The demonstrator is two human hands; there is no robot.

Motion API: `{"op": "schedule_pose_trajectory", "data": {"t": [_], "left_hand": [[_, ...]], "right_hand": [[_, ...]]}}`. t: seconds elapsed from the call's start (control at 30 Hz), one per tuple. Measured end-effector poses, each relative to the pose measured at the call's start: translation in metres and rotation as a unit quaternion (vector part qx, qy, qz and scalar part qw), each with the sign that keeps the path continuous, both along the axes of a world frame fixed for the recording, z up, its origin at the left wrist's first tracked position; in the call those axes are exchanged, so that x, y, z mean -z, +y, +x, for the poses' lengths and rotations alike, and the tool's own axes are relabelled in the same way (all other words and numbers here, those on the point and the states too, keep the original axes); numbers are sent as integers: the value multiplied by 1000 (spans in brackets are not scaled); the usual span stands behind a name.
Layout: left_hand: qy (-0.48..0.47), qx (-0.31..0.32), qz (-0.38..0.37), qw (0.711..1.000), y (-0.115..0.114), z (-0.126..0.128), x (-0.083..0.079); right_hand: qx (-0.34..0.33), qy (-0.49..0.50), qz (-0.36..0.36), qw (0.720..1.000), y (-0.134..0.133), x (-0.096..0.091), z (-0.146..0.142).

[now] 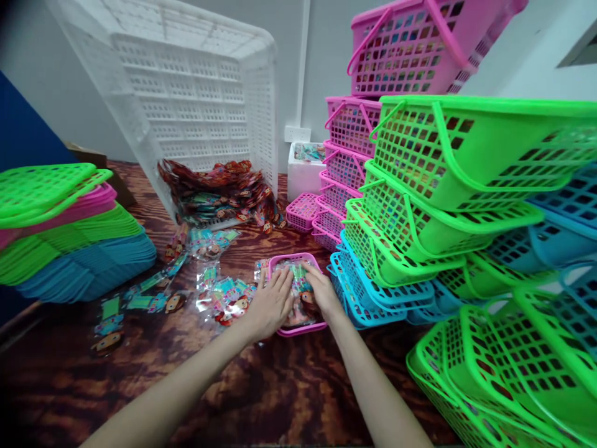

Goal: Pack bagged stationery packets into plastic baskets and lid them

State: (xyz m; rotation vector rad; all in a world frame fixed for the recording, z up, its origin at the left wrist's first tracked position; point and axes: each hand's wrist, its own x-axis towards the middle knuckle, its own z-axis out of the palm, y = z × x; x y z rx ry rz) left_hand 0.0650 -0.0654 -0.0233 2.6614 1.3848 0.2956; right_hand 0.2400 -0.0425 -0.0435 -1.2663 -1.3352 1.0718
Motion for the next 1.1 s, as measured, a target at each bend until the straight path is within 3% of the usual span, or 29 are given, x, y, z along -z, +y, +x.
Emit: {"op": "schedule_pose_trajectory", "data": {"t": [0.07, 0.17, 0.33, 0.53, 0.63, 0.7, 0.87, 0.97, 1.1], "left_hand": [[-1, 13, -60, 998, 7, -7, -7], [15, 52, -115, 992, 23, -22, -18], [33, 69, -117, 990, 26, -28, -29], [59, 7, -55, 997, -5, 10, -24], [82, 7, -15, 996, -12, 12, -19], [86, 12, -4, 996, -12, 4, -17], [55, 17, 19, 998, -11, -17, -13], [42, 12, 27, 999, -11, -18, -12], [15, -11, 9, 1000, -13, -15, -12]], "right_hand": [[-15, 23, -12, 1000, -3, -7, 3], [-72, -107, 8, 992, -9, -19, 9], [-107, -377, 96, 915, -13, -33, 33], [-83, -470, 155, 865, -19, -4, 28], [-63, -508, 201, 835, -32, 5, 13], [-83, -505, 201, 835, -37, 3, 10], [-186, -427, 131, 875, -24, -7, 24], [-170, -417, 128, 884, -16, -2, 24], [-119, -445, 155, 874, -19, 8, 13]]}}
